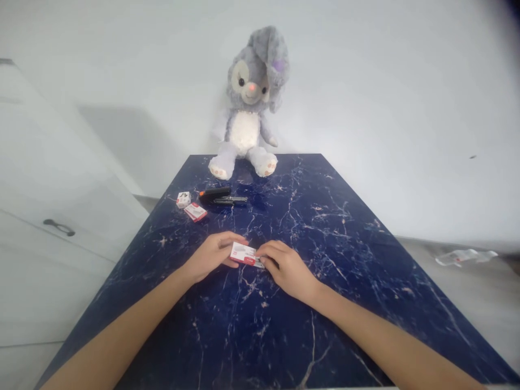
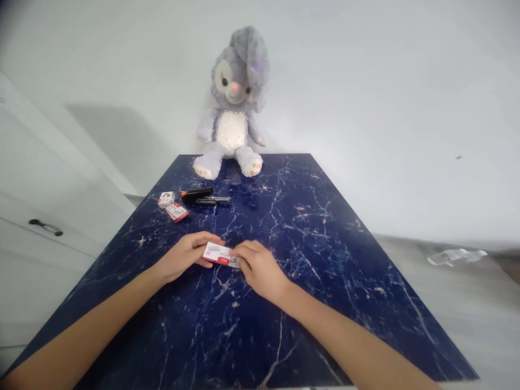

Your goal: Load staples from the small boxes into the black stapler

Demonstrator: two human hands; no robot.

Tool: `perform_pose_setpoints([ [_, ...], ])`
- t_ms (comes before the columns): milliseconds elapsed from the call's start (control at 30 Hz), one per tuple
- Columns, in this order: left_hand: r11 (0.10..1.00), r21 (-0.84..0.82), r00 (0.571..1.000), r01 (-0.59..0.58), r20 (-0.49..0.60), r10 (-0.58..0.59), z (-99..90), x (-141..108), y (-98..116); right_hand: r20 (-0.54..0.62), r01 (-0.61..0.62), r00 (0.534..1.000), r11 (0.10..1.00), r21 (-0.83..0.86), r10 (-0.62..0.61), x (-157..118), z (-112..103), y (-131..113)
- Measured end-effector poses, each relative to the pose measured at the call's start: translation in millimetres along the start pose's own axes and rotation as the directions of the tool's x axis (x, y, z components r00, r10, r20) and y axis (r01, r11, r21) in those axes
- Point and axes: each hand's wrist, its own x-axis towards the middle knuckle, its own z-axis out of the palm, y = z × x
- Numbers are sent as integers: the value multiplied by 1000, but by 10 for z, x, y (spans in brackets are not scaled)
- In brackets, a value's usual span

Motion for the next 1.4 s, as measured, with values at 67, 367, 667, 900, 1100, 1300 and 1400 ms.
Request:
perform_pose_setpoints([
  [67,999,41,1000,16,-24,-15,-3,-6,11,-2,-6,1000,1000,-2,6,-2,7,15],
  [367,976,215,999,-34,-18,39,36,19,-69,-98,-98,990,995,8,98,17,8,4],
  [667,968,229,984,-105,-118,135,88,-1,-139,-156,-161,968,962,220,198,21,14,63],
  [900,989,110,988,-96,-109,108,112,2,-119,-80,-282,943,900,333,324,50,-10,109],
  [1100,996,-1,988,-92,-125,92,89,22,-129,-75,-317,908,794,519,411,91,-7,171],
  [1300,994,-25,987,-105,-122,101,128,5,-109,42,-373,896,699,611,442,100,-61,67],
  [1400,996,-50,985,-76,-158,67,163,-13,-73,79,-349,899,594,725,431,94,-89,-12],
])
